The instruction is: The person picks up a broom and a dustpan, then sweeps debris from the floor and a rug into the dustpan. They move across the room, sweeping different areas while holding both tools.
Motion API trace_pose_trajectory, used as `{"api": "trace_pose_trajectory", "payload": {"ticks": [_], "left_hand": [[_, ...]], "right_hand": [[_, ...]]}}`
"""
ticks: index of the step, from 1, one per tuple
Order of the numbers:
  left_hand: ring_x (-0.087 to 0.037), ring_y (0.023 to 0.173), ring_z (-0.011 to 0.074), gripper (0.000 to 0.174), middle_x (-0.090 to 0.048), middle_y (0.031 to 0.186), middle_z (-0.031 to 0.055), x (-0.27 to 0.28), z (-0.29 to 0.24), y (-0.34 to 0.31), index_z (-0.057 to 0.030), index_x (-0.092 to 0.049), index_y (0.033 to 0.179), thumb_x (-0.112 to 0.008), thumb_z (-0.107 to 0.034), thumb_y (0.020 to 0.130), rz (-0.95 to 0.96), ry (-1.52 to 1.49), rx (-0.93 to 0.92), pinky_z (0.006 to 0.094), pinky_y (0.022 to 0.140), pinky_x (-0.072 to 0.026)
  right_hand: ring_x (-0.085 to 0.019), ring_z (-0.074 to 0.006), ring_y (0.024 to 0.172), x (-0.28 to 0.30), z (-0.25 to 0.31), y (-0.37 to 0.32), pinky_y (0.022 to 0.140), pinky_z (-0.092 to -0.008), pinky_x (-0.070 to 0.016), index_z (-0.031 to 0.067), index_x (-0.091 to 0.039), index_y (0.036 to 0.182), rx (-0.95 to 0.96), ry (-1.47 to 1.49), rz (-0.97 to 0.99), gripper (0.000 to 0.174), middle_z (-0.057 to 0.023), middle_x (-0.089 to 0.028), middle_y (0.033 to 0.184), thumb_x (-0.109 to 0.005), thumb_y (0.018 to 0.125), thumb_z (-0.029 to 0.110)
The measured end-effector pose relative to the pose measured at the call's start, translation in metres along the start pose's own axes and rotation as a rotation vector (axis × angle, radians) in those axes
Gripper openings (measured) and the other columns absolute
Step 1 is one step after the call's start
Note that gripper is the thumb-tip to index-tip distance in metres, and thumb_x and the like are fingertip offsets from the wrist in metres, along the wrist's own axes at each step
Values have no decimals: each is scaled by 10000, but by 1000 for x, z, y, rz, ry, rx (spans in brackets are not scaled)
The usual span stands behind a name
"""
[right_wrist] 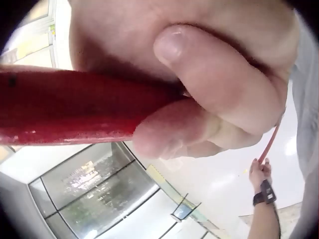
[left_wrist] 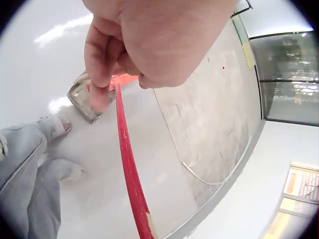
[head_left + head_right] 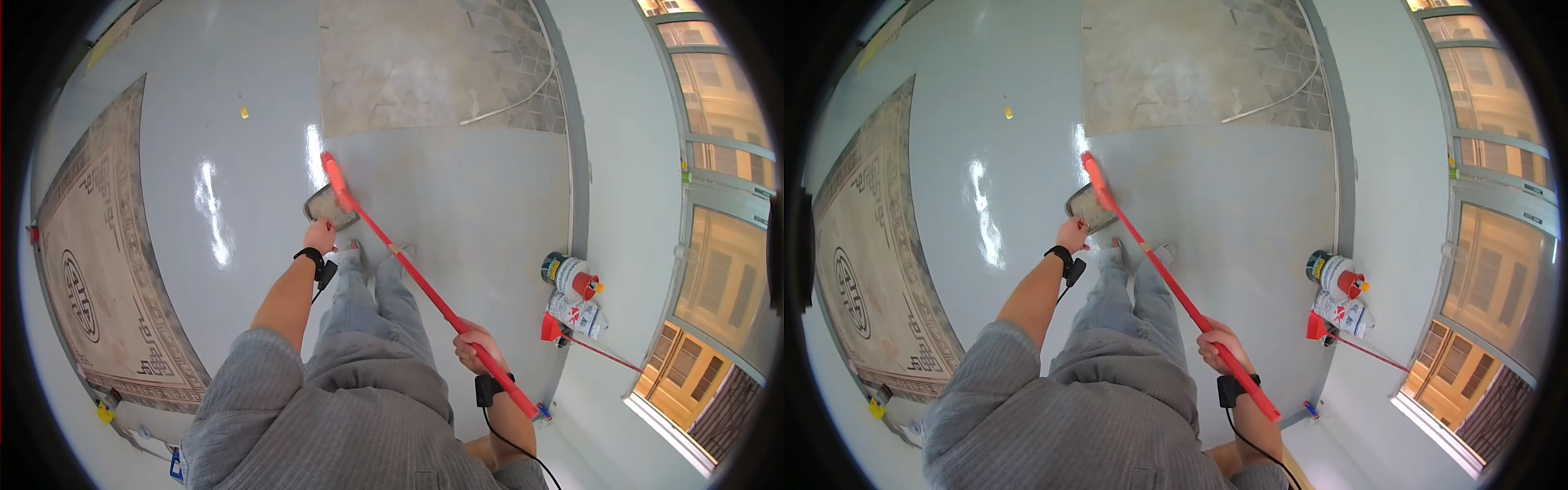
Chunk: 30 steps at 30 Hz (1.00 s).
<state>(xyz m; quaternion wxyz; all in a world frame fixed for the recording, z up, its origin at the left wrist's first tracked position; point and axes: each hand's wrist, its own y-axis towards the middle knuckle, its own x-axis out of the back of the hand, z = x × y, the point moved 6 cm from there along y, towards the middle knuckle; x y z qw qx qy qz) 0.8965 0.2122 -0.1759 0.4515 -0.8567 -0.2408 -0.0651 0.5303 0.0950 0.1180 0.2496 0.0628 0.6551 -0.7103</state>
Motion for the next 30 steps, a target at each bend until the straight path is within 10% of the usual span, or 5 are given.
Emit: {"api": "trace_pose_trajectory", "payload": {"ticks": [3, 15, 23, 30], "left_hand": [[-676, 564, 265, 138, -609, 811, 109, 7, 0, -3, 0, -567, 971, -495, -98, 905, -16, -21, 10, 327, 473, -549], [-681, 573, 288, 197, -646, 869, 125, 59, 26, -36, -2, -604, 993, -437, -63, 907, -165, -58, 141, 340, 482, -566], [-685, 556, 257, 218, -683, 820, 127, 70, 37, -47, -42, -612, 995, -416, -103, 918, -172, -8, 215, 332, 558, -549], [-682, 559, 271, 212, -659, 822, 118, 68, 52, -39, -26, -601, 992, -414, -80, 908, -151, 29, 214, 338, 516, -564]], "right_hand": [[-313, -68, 386, 8, 1, -9, 353, -193, -252, 2, -399, 1350, -42, 237, 151, 512, 11, -375, 502, -498, 850, 52], [-461, -83, 485, -35, 109, 48, 418, -226, -369, 53, -390, 1385, 235, -708, -114, 583, 9, -459, 616, -512, 816, 30], [-484, -104, 515, -36, 41, 79, 447, -242, -404, 54, -432, 1252, 164, -845, -91, 426, -8, -475, 647, -505, 833, 38], [-391, -67, 414, -51, 14, 36, 363, -188, -297, 30, -337, 1406, -141, -214, 119, 571, 0, -422, 552, -471, 851, 35]]}}
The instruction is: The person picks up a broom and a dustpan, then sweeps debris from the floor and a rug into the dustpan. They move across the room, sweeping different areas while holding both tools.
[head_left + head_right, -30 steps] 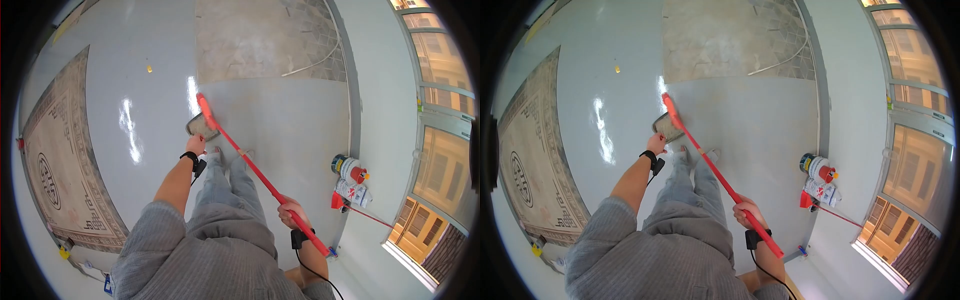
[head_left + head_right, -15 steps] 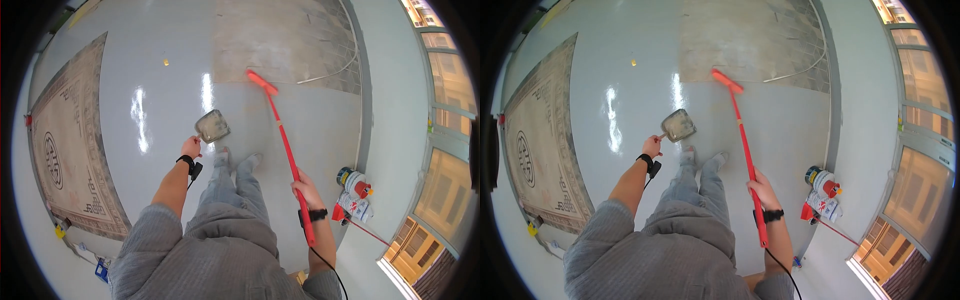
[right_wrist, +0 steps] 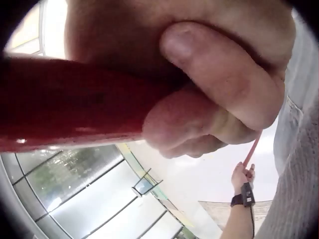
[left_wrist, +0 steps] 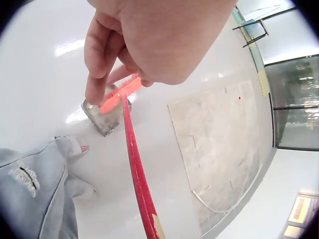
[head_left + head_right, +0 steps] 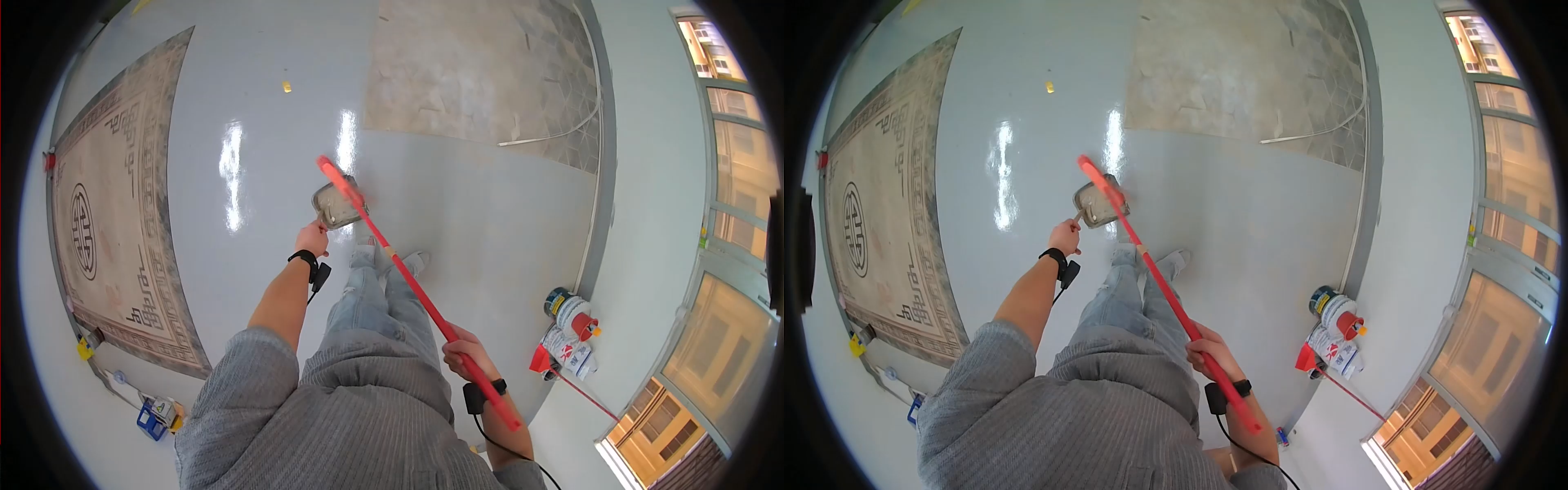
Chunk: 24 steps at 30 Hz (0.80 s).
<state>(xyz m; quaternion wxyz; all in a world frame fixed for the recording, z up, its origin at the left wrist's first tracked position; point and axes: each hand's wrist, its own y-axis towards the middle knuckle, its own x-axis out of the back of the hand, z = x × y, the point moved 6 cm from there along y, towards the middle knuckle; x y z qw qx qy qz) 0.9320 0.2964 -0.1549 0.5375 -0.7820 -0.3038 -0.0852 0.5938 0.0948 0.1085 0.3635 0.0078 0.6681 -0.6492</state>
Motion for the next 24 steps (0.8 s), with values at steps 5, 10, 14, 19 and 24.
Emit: {"api": "trace_pose_trajectory", "payload": {"ticks": [5, 10, 14, 19, 24], "left_hand": [[-683, 561, 268, 217, -659, 802, 116, 11, -2, -25, -34, -605, 988, -408, -78, 906, -36, -36, 14, 341, 528, -564], [-686, 573, 269, 227, -669, 833, 137, 17, 25, -29, -34, -607, 1002, -407, -82, 907, -36, -62, 31, 336, 555, -568], [-688, 579, 271, 234, -673, 842, 145, 24, 36, -35, -35, -611, 1014, -408, -85, 909, -27, -23, 32, 341, 563, -566], [-689, 584, 263, 236, -671, 831, 138, 16, 55, -35, -32, -604, 1026, -406, -93, 914, 5, 31, 42, 350, 566, -562], [-682, 561, 243, 213, -664, 834, 124, 6, 77, -26, -55, -594, 1077, -496, -124, 900, -4, -51, -6, 348, 583, -558]], "right_hand": [[-389, -68, 395, -14, -3, -46, 367, -194, -302, -16, -317, 1422, 4, 87, 80, 603, 5, -438, 557, -471, 839, 2], [-421, -69, 435, -22, 2, -71, 399, -206, -336, 22, -276, 1468, 63, -326, -41, 674, 12, -446, 582, -485, 828, -13], [-441, -63, 477, -37, 1, -45, 411, -200, -340, 48, -285, 1454, 110, -355, -127, 637, 6, -470, 617, -475, 848, -1], [-434, -66, 498, -54, -13, 3, 434, -207, -357, 55, -290, 1420, 115, -520, -87, 583, 4, -460, 625, -465, 865, 21], [-386, -70, 419, -52, -31, 10, 387, -201, -310, 22, -329, 1403, -7, -277, 77, 554, 3, -429, 554, -472, 869, 54]]}}
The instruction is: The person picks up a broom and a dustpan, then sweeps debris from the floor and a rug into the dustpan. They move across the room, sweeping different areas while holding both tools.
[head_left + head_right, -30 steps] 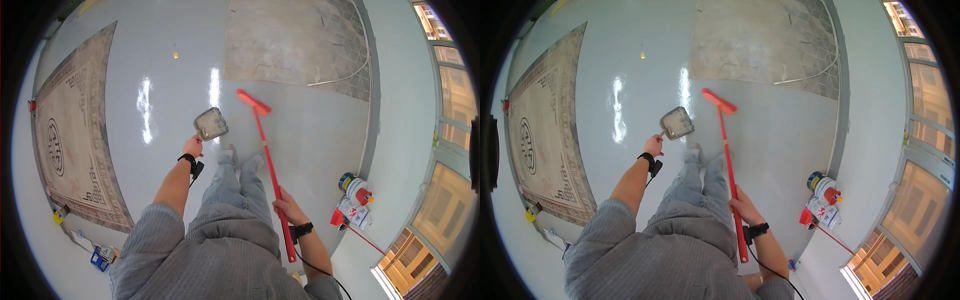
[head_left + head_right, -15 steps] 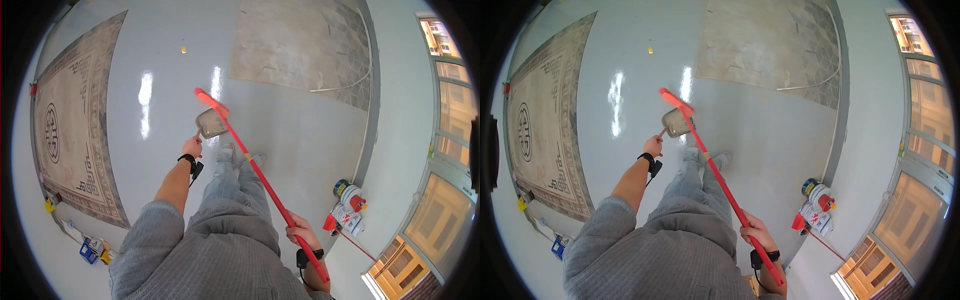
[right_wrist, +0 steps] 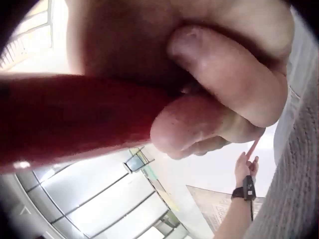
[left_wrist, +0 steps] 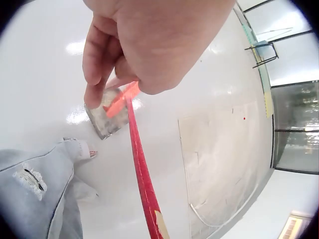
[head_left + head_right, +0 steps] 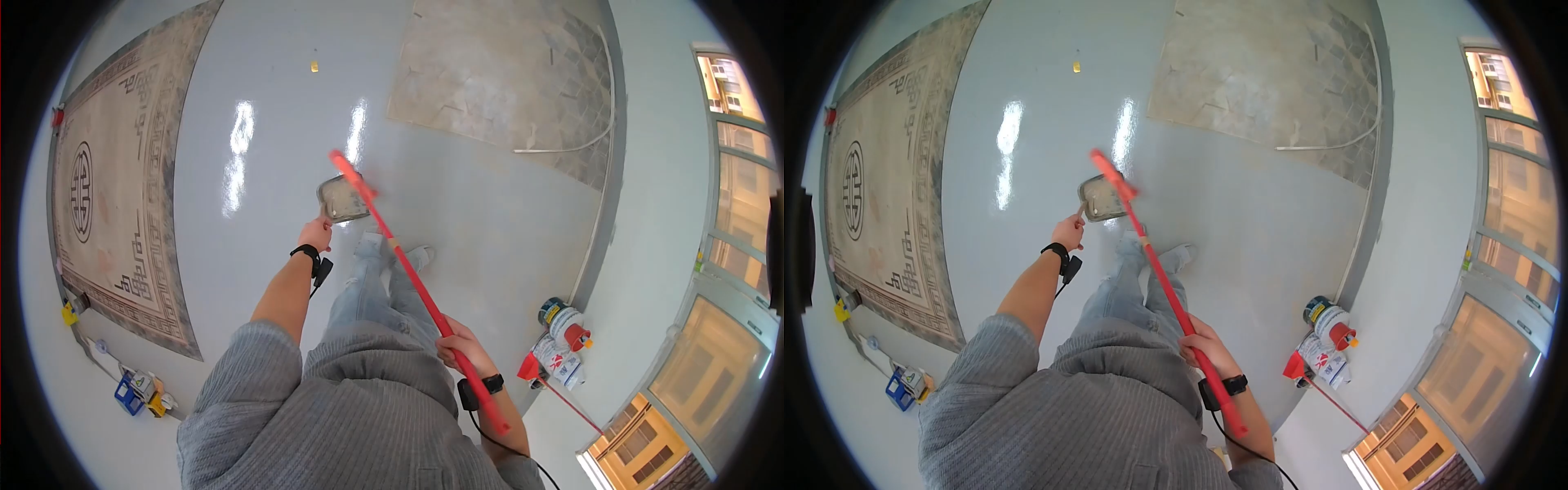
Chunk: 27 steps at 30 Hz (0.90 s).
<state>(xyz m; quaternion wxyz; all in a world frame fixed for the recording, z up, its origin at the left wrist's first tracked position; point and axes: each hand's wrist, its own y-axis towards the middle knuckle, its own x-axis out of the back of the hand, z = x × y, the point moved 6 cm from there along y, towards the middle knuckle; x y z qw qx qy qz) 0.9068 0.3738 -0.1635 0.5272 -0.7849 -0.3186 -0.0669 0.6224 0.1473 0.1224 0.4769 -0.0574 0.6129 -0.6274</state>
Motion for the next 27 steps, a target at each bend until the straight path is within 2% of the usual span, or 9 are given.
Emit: {"api": "trace_pose_trajectory", "payload": {"ticks": [4, 5, 6, 9, 11, 15, 17, 20, 27], "left_hand": [[-691, 653, 275, 239, -673, 876, 119, 17, 1, -9, -72, -607, 1091, -570, -185, 883, -69, -33, 52, 383, 662, -556], [-683, 726, 303, 249, -678, 896, 130, 13, 22, 7, -73, -621, 1086, -567, -208, 884, -149, 161, -22, 406, 706, -547], [-675, 799, 330, 261, -682, 917, 141, 12, 33, 14, -75, -635, 1081, -564, -230, 884, -225, 356, -95, 429, 750, -538], [-634, 906, 371, 263, -678, 951, 164, 29, 45, 9, -79, -667, 1043, -535, -240, 883, -280, 197, 49, 460, 790, -521], [-638, 892, 370, 257, -673, 948, 183, 36, 52, 4, -82, -683, 1010, -512, -224, 880, -314, 195, 51, 456, 784, -523], [-653, 841, 353, 249, -680, 889, 178, 38, 68, -4, -70, -678, 990, -534, -231, 866, -343, 178, 36, 438, 772, -530], [-672, 792, 330, 240, -685, 852, 173, 34, 73, -2, -54, -672, 964, -540, -225, 858, -332, 175, 26, 422, 755, -538], [-679, 570, 211, 175, -643, 691, 117, 17, 85, -1, -7, -606, 890, -535, -157, 833, -107, -177, 107, 334, 587, -552], [-665, 554, 217, 212, -636, 692, 122, 8, 95, 8, 23, -609, 941, -522, -139, 837, -252, -264, 57, 329, 553, -544]], "right_hand": [[-365, -69, 383, 9, -7, -26, 373, -194, -292, -42, -314, 1416, 2, 188, 19, 593, 7, -414, 508, -494, 861, 67], [-365, -69, 383, 4, 0, -34, 373, -194, -292, -42, -314, 1416, 0, 187, 23, 593, 7, -414, 508, -494, 861, 67], [-379, -65, 397, -7, 9, -47, 387, -195, -298, -36, -318, 1421, 7, 98, 37, 597, 15, -411, 514, -495, 859, 62], [-402, -62, 424, -22, 32, -57, 414, -199, -312, -7, -314, 1440, -8, -91, 46, 627, 30, -419, 554, -501, 843, 43], [-418, -60, 452, -30, 47, -45, 427, -201, -325, 16, -337, 1432, 11, -396, 2, 625, 36, -434, 602, -499, 828, 23], [-430, -58, 476, -31, 51, 14, 436, -196, -334, 43, -325, 1440, 92, -582, -33, 647, 39, -431, 632, -497, 817, 9], [-438, -63, 484, -30, 44, 38, 433, -191, -339, 58, -317, 1438, 83, -522, -7, 648, 39, -425, 618, -496, 817, 12], [-436, -61, 477, -25, 34, 41, 422, -191, -343, 63, -299, 1448, -59, -350, 12, 640, 33, -424, 603, -499, 840, 33], [-388, -68, 417, -18, 32, 19, 383, -204, -287, 0, -305, 1429, -115, -131, 122, 603, 19, -406, 526, -495, 859, 50]]}}
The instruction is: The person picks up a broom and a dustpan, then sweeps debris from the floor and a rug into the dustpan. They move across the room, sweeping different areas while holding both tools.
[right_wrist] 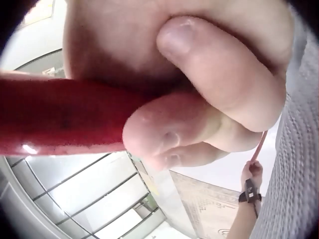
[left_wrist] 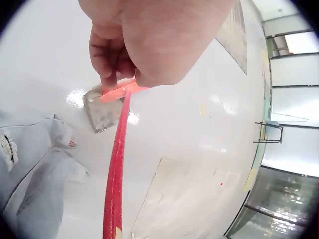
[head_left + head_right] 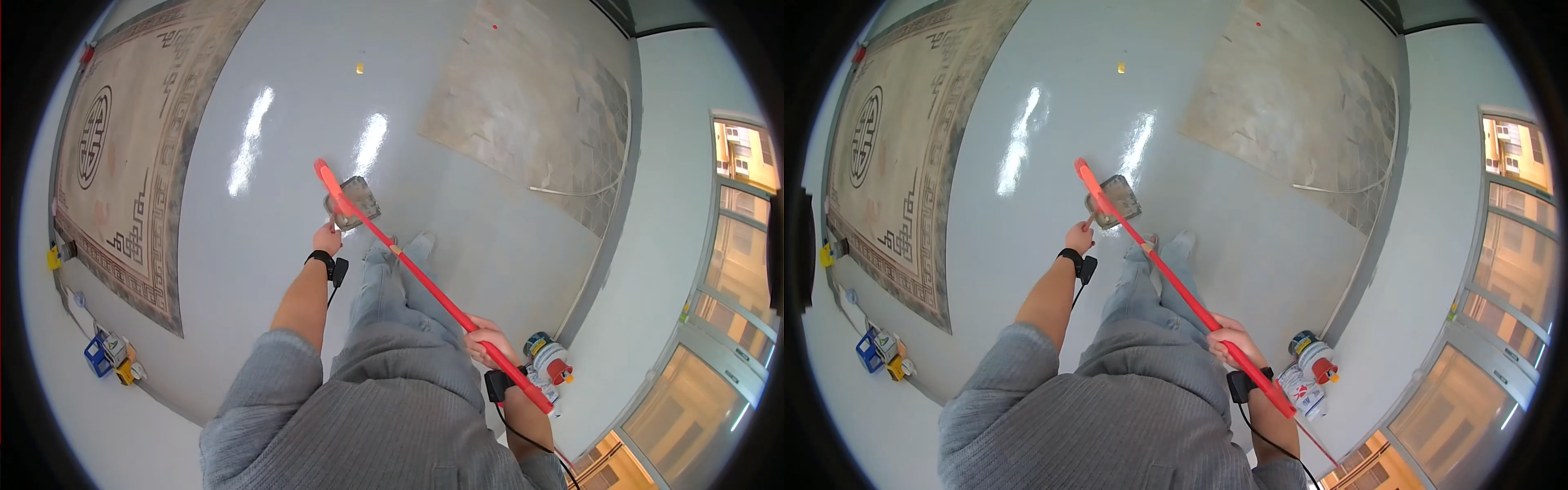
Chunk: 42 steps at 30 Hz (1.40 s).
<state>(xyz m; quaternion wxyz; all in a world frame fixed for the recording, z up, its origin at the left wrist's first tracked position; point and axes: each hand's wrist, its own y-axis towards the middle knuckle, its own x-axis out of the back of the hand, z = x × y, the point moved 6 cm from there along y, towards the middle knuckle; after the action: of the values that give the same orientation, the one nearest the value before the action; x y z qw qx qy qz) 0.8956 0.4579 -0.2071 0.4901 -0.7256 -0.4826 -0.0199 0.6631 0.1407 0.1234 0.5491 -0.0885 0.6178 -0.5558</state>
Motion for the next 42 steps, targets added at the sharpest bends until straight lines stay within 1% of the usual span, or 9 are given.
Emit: {"api": "trace_pose_trajectory", "payload": {"ticks": [2, 6, 16, 20, 26, 30, 31, 36, 42], "left_hand": [[-659, 556, 213, 276, -639, 719, 130, 8, 6, 0, 30, -617, 1037, -513, -125, 834, -74, -92, 55, 331, 542, -539], [-664, 587, 247, 234, -664, 756, 138, 23, 8, -12, -2, -636, 960, -533, -176, 843, -154, -123, 101, 366, 617, -534], [-573, 480, 159, 416, -540, 636, 43, 51, -27, -42, 79, -592, 1086, -508, -305, 949, -275, -712, 311, 259, 412, -463], [-562, 467, 159, 327, -520, 600, 47, 65, -55, -49, 39, -568, 883, -479, -268, 950, -368, -807, 332, 260, 372, -433], [-544, 451, 155, 275, -512, 594, 50, 90, -93, -47, -8, -508, 772, -466, -225, 936, -457, -884, 329, 251, 364, -422], [-564, 503, 138, 260, -525, 637, 42, 103, -126, -41, 20, -585, 946, -486, -220, 927, -475, -866, 273, 235, 406, -447], [-573, 529, 132, 302, -537, 674, 42, 105, -130, -37, 19, -582, 1105, -487, -207, 929, -482, -888, 279, 230, 427, -457], [-574, 529, 135, 344, -545, 700, 47, 116, -164, -17, 14, -542, 1208, -495, -184, 931, -523, -933, 248, 229, 435, -463], [-582, 534, 139, 332, -543, 697, 44, 130, -191, 39, 1, -543, 1215, -500, -165, 931, -482, -963, 209, 228, 438, -474]], "right_hand": [[-381, -72, 403, -6, 6, -15, 380, -208, -285, -23, -304, 1425, 3, 96, 10, 605, 15, -399, 519, -501, 859, 65], [-385, -77, 400, -14, 34, -45, 378, -204, -303, -16, -286, 1434, 68, -78, 14, 620, 11, -395, 519, -509, 863, 82], [-401, -60, 438, 25, 118, -35, 353, -172, -330, 78, -351, 1380, 213, 25, -108, 462, 15, -389, 633, -504, 951, 156], [-352, -28, 441, 55, 164, -26, 354, -168, -325, 125, -416, 1367, 266, 520, 125, 393, 20, -382, 673, -429, 976, 89], [-338, -24, 435, 63, 204, -12, 363, -175, -332, 125, -439, 1368, 141, 610, 221, 393, 17, -382, 670, -411, 978, 81], [-347, -45, 416, 64, 258, 19, 352, -186, -325, 127, -444, 1330, 170, 230, 107, 369, 18, -383, 639, -420, 967, 64], [-347, -45, 416, 62, 272, 28, 352, -186, -325, 127, -444, 1330, 161, 219, 106, 369, 18, -383, 639, -420, 967, 64], [-406, -59, 446, 41, 351, 86, 369, -219, -346, 96, -420, 1028, 209, -227, -37, 111, 20, -423, 647, -449, 922, 80], [-443, -97, 464, -38, 447, 200, 400, -261, -391, 53, -432, 963, 309, -522, -45, 102, -14, -459, 658, -479, 888, 103]]}}
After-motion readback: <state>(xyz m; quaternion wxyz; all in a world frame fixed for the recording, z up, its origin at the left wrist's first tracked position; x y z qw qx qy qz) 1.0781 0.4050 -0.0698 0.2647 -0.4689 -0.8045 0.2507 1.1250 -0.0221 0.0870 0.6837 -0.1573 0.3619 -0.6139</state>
